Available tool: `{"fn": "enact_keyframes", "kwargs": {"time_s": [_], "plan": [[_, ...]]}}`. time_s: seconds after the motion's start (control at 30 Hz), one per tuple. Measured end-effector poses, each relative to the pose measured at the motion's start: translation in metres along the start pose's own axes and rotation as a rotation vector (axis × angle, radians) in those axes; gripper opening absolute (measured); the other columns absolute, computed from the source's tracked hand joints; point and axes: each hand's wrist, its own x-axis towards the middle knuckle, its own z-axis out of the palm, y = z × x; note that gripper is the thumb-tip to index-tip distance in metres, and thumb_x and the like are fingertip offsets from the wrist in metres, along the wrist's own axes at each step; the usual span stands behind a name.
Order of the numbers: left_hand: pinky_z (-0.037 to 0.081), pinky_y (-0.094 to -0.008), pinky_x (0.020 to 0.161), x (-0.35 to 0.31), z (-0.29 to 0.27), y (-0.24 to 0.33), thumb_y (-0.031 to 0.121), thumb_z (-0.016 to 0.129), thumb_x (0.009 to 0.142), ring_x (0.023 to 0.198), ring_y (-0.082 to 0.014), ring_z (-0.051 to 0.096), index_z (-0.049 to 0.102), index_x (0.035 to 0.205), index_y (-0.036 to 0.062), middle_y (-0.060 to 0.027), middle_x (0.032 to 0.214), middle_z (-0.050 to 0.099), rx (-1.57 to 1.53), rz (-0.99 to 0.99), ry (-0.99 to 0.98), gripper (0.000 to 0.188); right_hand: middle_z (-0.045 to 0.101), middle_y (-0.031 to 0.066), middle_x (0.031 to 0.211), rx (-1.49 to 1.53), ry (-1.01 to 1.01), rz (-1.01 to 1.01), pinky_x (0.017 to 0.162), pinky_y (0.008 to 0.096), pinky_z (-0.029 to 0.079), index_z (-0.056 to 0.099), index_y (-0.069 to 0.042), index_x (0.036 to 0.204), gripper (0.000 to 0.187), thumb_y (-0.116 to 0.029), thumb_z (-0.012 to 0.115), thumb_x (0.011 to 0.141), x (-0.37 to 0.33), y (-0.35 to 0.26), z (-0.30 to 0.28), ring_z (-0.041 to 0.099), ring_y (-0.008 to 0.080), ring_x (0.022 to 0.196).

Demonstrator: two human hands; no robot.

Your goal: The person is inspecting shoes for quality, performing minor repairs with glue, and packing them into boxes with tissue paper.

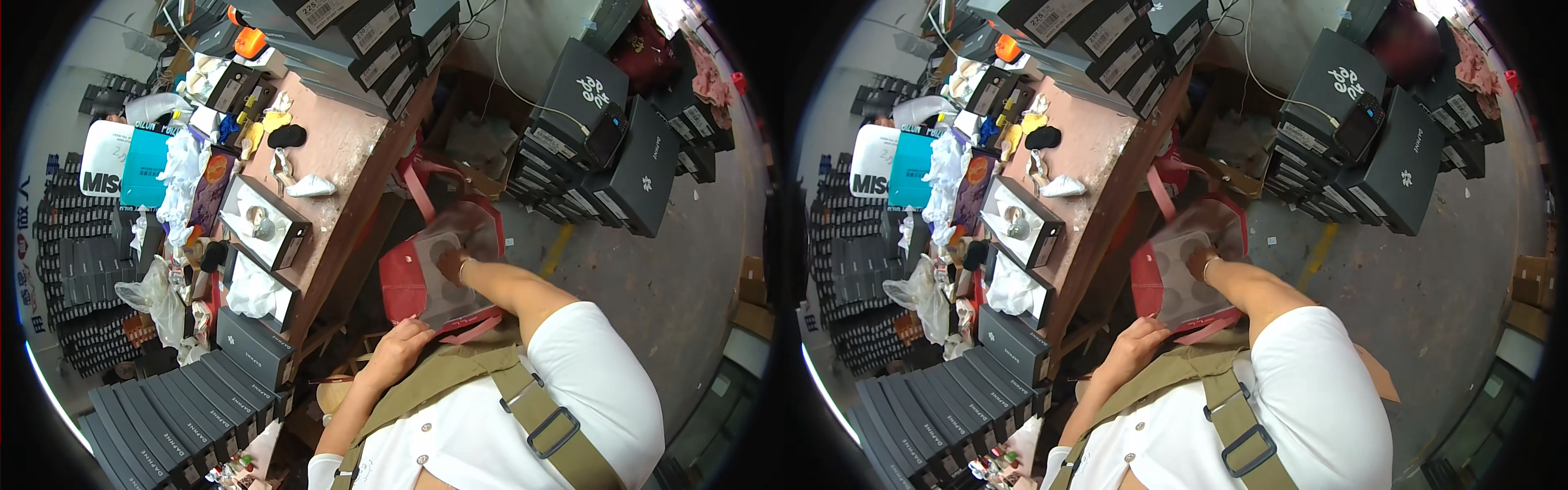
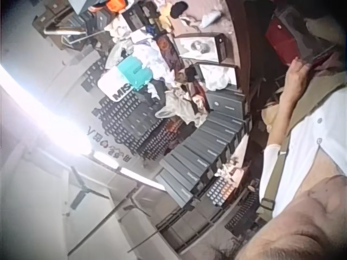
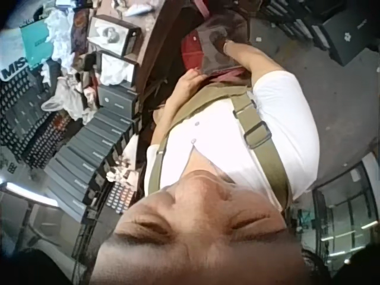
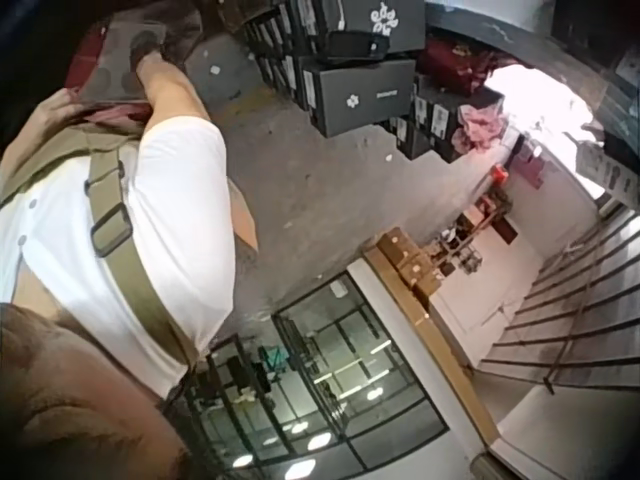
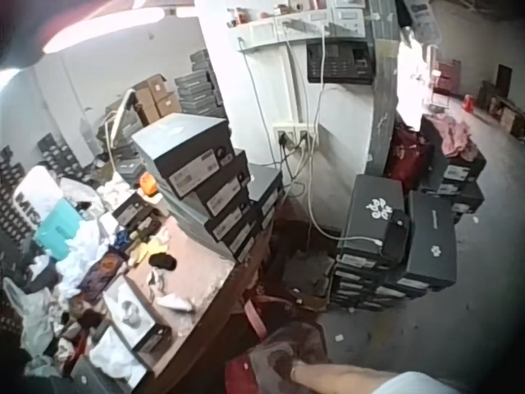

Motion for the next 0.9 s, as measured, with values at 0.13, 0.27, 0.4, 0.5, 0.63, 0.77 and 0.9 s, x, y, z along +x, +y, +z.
{"fn": "enact_keyframes", "kwargs": {"time_s": [0.13,0.27,0.4,0.5,0.63,0.77,0.9], "plan": [[0.041,-0.0416,0.096,-0.034,0.010,-0.003,0.000,0.056,0.073,0.094,-0.0278,0.057,0.058,0.098,0.0013,-0.0114,0.094,0.058,0.055,-0.087,-0.015,0.026,0.049,0.0197,0.125,0.230,-0.159,-0.041,0.094,0.0487,0.041,0.034,-0.002,0.131,0.079,-0.020,0.075,0.066,0.019,0.016,0.036,0.042,0.0353,0.121],[0.038,-0.0413,0.098,-0.028,0.012,0.006,0.003,0.056,0.073,0.094,-0.0281,0.057,0.059,0.097,0.0023,-0.0115,0.094,0.059,0.071,-0.160,0.016,0.024,0.048,0.0206,0.125,0.096,-0.055,-0.135,0.097,0.0433,0.039,0.038,-0.001,0.130,0.068,-0.019,0.069,0.072,0.025,0.021,0.044,0.042,0.0342,0.121],[0.045,-0.0388,0.086,-0.022,0.036,-0.018,0.000,0.058,0.071,0.088,-0.0286,0.057,0.062,0.089,0.0024,-0.0111,0.088,0.061,0.119,-0.256,0.116,0.019,0.056,0.0193,0.112,0.085,-0.153,-0.243,0.089,0.0397,0.044,0.060,-0.001,0.107,0.038,-0.024,0.064,0.077,-0.031,0.008,-0.034,0.055,0.0343,0.104],[0.046,-0.0371,0.081,-0.008,0.035,-0.017,-0.002,0.058,0.071,0.087,-0.0293,0.057,0.063,0.088,0.0022,-0.0112,0.087,0.061,0.070,-0.264,0.134,0.019,0.058,0.0177,0.108,0.555,0.304,-0.233,0.085,0.0412,0.045,0.062,-0.002,0.092,0.027,-0.025,0.064,0.078,-0.103,0.036,-0.093,0.057,0.0348,0.097],[0.046,-0.0382,0.083,0.005,0.034,-0.004,0.000,0.058,0.072,0.091,-0.0286,0.057,0.062,0.093,0.0017,-0.0114,0.091,0.061,-0.002,-0.220,0.042,0.021,0.051,0.0182,0.120,0.649,1.152,-0.017,0.095,0.0388,0.039,0.047,-0.004,0.118,0.055,-0.025,0.071,0.074,-0.133,0.110,-0.115,0.046,0.0340,0.115],[0.043,-0.0402,0.093,0.012,0.030,0.000,0.003,0.057,0.073,0.094,-0.0280,0.056,0.061,0.096,0.0020,-0.0112,0.095,0.059,0.005,-0.081,-0.072,0.024,0.043,0.0201,0.132,1.059,0.997,0.068,0.102,0.0357,0.032,0.014,-0.008,0.143,0.092,-0.030,0.073,0.076,-0.080,0.162,-0.079,0.040,0.0281,0.125],[0.038,-0.0425,0.100,0.020,0.030,0.007,0.006,0.059,0.072,0.093,-0.0282,0.056,0.061,0.096,0.0027,-0.0109,0.094,0.059,-0.006,-0.044,-0.144,0.024,0.039,0.0169,0.137,1.580,0.453,-0.190,0.103,0.0323,0.030,0.016,-0.007,0.144,0.090,-0.037,0.070,0.079,-0.050,0.169,-0.059,0.037,0.0199,0.126]]}}
